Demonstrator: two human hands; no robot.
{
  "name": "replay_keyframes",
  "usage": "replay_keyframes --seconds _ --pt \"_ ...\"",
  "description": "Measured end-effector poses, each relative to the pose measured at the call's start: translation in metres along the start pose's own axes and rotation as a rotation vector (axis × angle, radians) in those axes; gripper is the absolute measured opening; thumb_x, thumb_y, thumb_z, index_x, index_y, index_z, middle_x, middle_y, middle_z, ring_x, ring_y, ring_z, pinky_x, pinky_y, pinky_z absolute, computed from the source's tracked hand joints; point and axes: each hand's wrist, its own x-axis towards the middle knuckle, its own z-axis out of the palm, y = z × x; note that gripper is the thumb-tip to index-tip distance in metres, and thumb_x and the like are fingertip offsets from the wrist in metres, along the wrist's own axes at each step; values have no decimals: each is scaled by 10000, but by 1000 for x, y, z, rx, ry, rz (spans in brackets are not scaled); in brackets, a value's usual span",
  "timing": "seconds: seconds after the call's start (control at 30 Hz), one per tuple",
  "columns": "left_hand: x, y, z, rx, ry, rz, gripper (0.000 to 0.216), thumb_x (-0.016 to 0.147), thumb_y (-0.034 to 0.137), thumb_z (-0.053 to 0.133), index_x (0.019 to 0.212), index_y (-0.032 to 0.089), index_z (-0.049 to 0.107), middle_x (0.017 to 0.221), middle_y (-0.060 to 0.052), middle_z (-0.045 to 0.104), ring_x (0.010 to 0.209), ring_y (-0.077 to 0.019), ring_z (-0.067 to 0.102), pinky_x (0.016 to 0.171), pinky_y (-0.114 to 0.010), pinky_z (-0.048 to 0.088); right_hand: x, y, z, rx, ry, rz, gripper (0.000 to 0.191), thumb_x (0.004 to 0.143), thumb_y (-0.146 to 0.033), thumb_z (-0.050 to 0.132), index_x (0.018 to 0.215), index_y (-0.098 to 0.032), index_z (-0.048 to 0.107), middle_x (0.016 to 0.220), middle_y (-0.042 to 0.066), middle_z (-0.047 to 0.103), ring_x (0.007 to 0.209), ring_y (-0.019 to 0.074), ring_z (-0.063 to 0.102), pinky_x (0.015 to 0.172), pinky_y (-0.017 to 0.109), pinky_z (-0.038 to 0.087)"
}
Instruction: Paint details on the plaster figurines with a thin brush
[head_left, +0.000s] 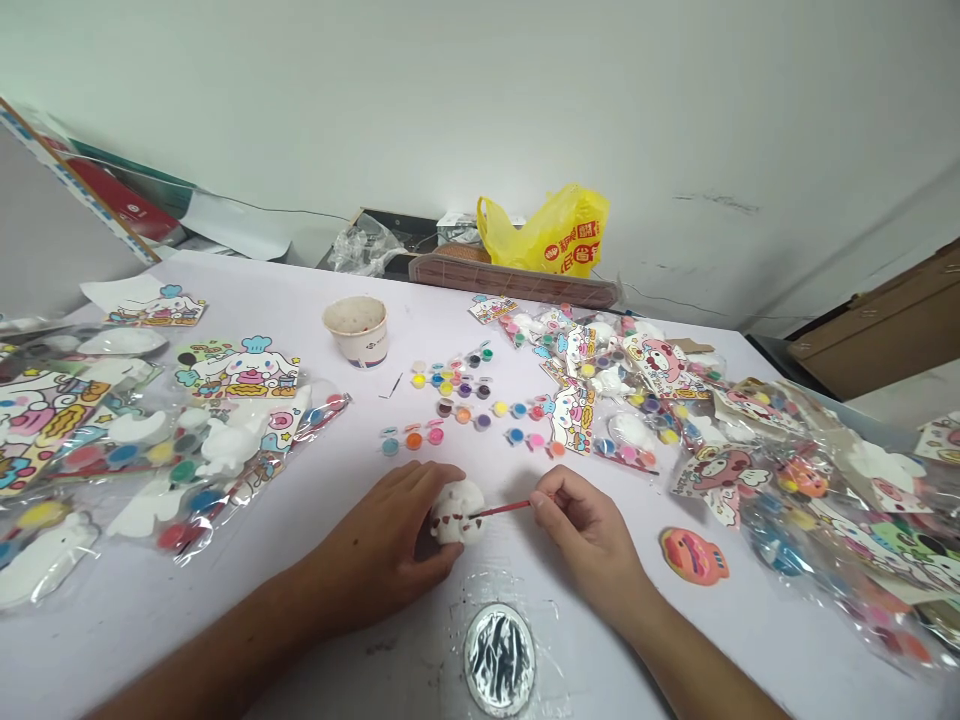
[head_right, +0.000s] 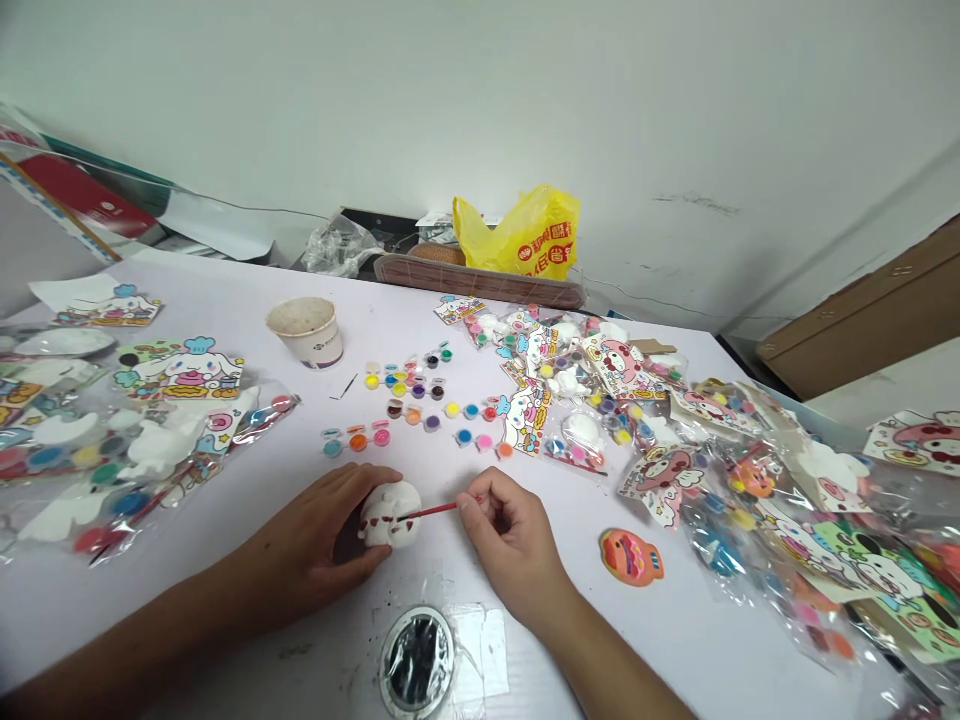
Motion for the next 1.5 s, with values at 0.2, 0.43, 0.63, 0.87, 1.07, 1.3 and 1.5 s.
replay_keyframes --seconds 0.2,0.43,0.63,0.87,1.07,1.3,1.5 --pt "0 1 0 -2 6 19 468 819 227 603 1249 244 418 1201 -50 570 1113 -259 512 967 -404 409 10 3 3 66 223 -78 202 914 -383 532 804 -214 525 641 -39 446 555 129 391 525 250 326" --pt "-2 -4 8 5 74 71 498 782 174 591 1241 232 406 1150 -57 576 1064 -257 521 950 -404 412 57 -19 16 -356 227 -420 181 869 -252 553 700 -209 506 615 -30 464 567 137 424 554 265 338" --pt "-1 0 6 -12 91 88 447 765 159 572 1187 212 435 1088 -73 574 1001 -261 522 904 -410 432 83 -40 28 -509 181 -483 200 868 -215 512 676 -217 454 626 -26 464 587 138 438 576 265 351" --pt "0 2 3 -25 56 55 386 758 171 584 1122 204 458 1105 -89 575 1006 -278 516 896 -437 420 86 -33 35 -575 160 -419 209 897 -266 504 695 -212 506 646 -11 510 607 148 469 584 266 346" --pt "0 3 2 -26 50 56 361 760 162 580 1098 204 460 1092 -82 573 985 -268 513 875 -427 420 86 -34 32 -544 158 -396 224 906 -280 513 695 -207 508 647 -14 503 614 149 474 592 264 346" --pt "0 3 3 -22 58 66 394 758 175 577 1129 201 448 1081 -83 578 978 -270 522 872 -432 427 84 -35 28 -487 185 -370 229 906 -313 514 700 -214 507 643 -11 506 610 153 449 567 263 348" --pt "-1 2 3 -18 75 66 393 765 179 568 1138 212 451 1093 -79 585 1001 -271 533 885 -432 431 51 -41 11 -323 237 -289 289 915 -377 520 678 -215 487 618 -16 459 593 153 420 574 276 353"
